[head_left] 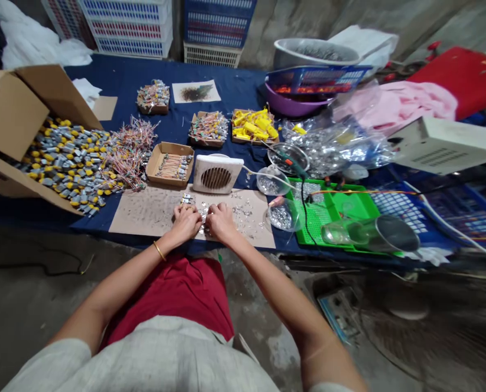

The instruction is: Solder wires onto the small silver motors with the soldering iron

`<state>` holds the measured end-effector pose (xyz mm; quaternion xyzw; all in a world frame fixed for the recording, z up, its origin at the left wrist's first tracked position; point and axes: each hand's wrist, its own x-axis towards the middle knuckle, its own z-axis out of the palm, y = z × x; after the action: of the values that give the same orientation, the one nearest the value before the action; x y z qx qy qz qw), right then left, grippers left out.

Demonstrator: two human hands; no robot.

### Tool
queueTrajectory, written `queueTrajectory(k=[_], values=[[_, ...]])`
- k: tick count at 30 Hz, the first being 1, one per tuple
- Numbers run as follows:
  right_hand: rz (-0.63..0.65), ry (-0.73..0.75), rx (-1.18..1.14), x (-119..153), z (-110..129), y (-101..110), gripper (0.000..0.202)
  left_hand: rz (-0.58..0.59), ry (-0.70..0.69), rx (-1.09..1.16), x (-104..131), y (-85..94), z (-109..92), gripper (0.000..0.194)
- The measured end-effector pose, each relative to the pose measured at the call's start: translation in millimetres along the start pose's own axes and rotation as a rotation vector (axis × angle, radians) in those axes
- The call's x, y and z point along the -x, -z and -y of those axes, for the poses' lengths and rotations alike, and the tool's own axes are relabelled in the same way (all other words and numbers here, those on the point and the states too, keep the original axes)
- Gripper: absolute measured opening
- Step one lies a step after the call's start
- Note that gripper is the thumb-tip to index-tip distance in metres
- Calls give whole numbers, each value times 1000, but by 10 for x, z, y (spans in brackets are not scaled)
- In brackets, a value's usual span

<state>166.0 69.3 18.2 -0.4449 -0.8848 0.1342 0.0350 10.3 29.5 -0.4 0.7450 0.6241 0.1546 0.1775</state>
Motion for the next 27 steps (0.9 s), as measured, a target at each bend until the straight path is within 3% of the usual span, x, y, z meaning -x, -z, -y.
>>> queueTrajectory(k=[9,18,23,27], values=[[-120,-100,-25,204,-120,-14,23,26,-39,20,-37,30,77,16],[-110,-16,-43,288,66,-143,20,-65,31,6,147,174,205,19],[-154,-83,-51,126,-61,-87,19,-57,30,-20,-50,240,255,17],[-176,-146,-65,-54,-135,-30,18,6,-81,-75,-284,216,154,18]])
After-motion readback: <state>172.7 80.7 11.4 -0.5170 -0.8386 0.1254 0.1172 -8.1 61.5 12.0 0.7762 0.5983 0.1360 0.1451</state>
